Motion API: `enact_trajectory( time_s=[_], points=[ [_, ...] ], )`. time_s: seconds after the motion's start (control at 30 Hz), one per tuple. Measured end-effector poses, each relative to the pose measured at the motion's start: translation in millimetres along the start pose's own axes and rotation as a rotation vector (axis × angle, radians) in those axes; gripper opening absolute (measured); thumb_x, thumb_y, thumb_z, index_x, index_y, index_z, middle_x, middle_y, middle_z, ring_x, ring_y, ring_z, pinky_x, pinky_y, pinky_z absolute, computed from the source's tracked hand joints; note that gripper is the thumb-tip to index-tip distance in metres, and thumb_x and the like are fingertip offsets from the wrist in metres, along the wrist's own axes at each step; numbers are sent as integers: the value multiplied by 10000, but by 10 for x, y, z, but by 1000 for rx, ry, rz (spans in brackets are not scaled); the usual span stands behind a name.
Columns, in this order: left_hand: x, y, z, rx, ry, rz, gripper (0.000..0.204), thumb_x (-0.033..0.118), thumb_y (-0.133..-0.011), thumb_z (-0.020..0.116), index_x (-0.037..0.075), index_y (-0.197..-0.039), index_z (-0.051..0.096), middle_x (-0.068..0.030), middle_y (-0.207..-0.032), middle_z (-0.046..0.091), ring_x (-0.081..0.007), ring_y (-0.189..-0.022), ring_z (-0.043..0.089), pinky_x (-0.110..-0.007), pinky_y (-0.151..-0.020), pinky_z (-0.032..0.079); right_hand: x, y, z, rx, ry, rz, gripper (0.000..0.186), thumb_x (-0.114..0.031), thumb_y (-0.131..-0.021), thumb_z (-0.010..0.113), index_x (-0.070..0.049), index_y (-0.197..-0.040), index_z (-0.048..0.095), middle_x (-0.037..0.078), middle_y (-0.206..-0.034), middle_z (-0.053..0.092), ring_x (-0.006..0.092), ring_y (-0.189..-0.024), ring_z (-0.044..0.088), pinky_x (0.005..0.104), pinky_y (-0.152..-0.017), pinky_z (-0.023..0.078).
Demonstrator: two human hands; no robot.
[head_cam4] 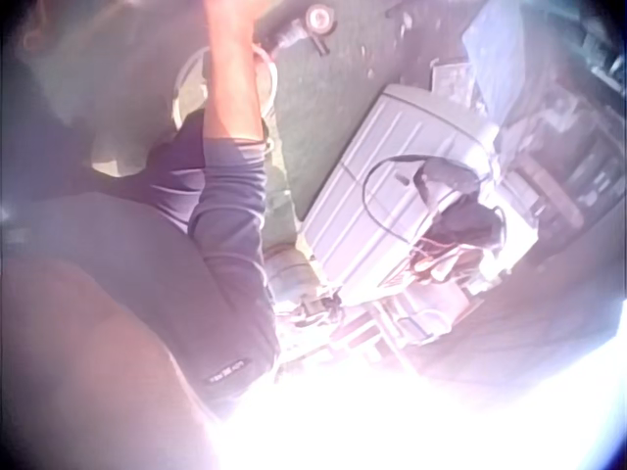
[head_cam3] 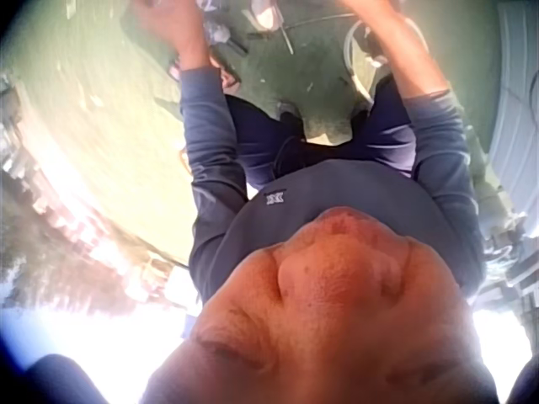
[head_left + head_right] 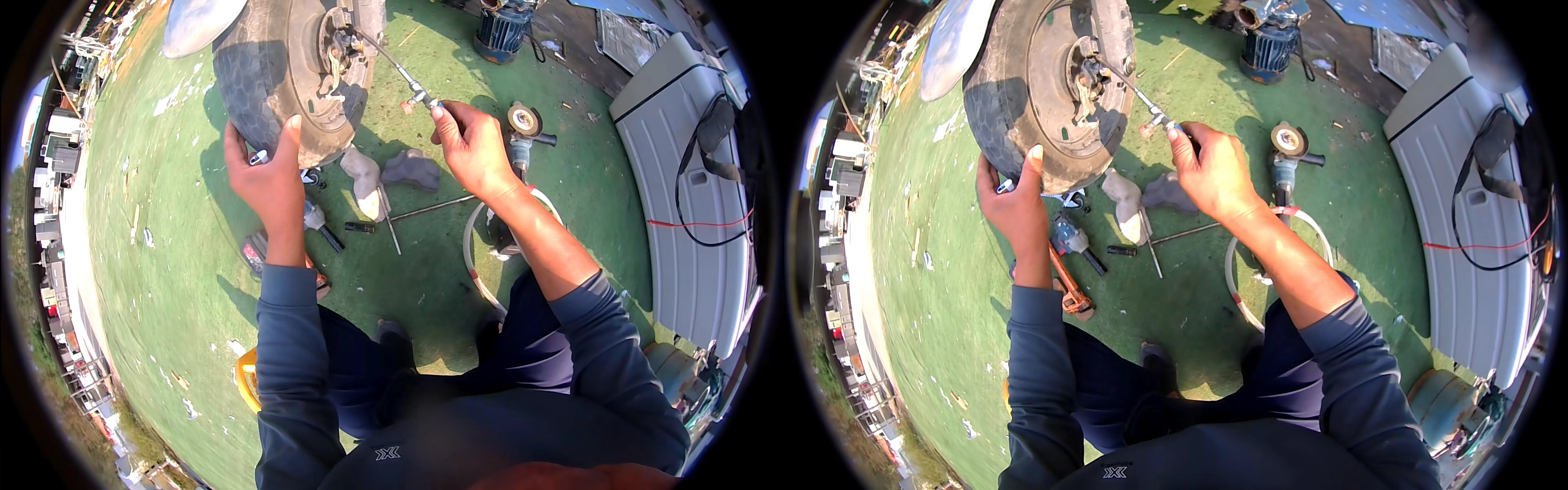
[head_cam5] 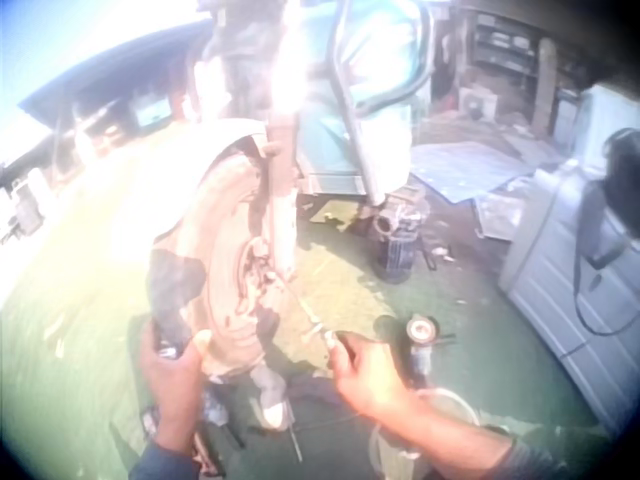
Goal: The person uses a pneumatic tool to work on the front wheel hub of a motorcycle, then switches to a cordless impact wrench to tighten the axle nut. The person is wearing dark clothing and is working outdoors on a green surface.
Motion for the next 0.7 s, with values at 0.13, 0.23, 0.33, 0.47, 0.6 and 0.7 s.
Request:
enact_trajectory(
  time_s=[0.13, 0.23, 0.33, 0.47, 0.6, 0.7],
  points=[
    [17, 13, 13, 5, 7, -8, 739, 80, -846, 887, -136, -1449, 518, -162, -1307, 691, -178, -1117, 672, -310, -993, 526, 93, -11, -21, -9, 17, -1, 331, -308, -1039, 696, 19, -1067, 742, 179, -713, 672, 262, -621, 644, 432, -633, 512],
    [17, 14, 1, 9, 1, -3, 738, 80, -848, 884, -143, -1448, 515, -169, -1308, 689, -182, -1116, 673, -312, -995, 525, 107, 4, -52, -14, 20, -2, 348, -309, -1015, 736, 24, -1119, 743, 176, -711, 666, 225, -618, 621, 418, -628, 513],
    [18, 11, 15, 13, 6, 4, 748, 90, -847, 888, -152, -1447, 512, -181, -1317, 684, -188, -1121, 674, -314, -1000, 526, 144, 3, -94, 16, -4, 1, 352, -297, -1006, 754, 31, -1133, 738, 176, -715, 664, 200, -624, 609, 412, -625, 514],
    [6, 15, 8, 24, -23, 17, 768, 113, -844, 899, -160, -1446, 509, -194, -1329, 678, -199, -1137, 672, -319, -1011, 524, 213, -18, -88, 0, -24, 3, 349, -293, -1012, 747, 34, -1132, 735, 177, -720, 666, 204, -625, 614, 413, -625, 515],
    [-2, 20, 17, 21, -20, 1, 778, 130, -844, 906, -163, -1445, 509, -199, -1337, 675, -206, -1154, 668, -323, -1020, 521, 206, -17, -93, -4, -19, -1, 342, -290, -1019, 738, 33, -1128, 735, 171, -722, 668, 201, -628, 617, 411, -626, 514],
    [-7, 17, 16, 17, -23, 9, 788, 141, -844, 910, -166, -1448, 506, -205, -1352, 665, -215, -1175, 661, -330, -1037, 513, 180, -5, -121, -11, -19, 0, 336, -288, -1022, 733, 32, -1125, 735, 166, -723, 670, 197, -630, 617, 408, -626, 512]
  ],
)
Point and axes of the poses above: each hand's wrist, its own y-axis away from the middle knuckle, its own z-axis out of the palm, x = y × z, the point moved 8 cm from there along -y, towards the middle knuckle
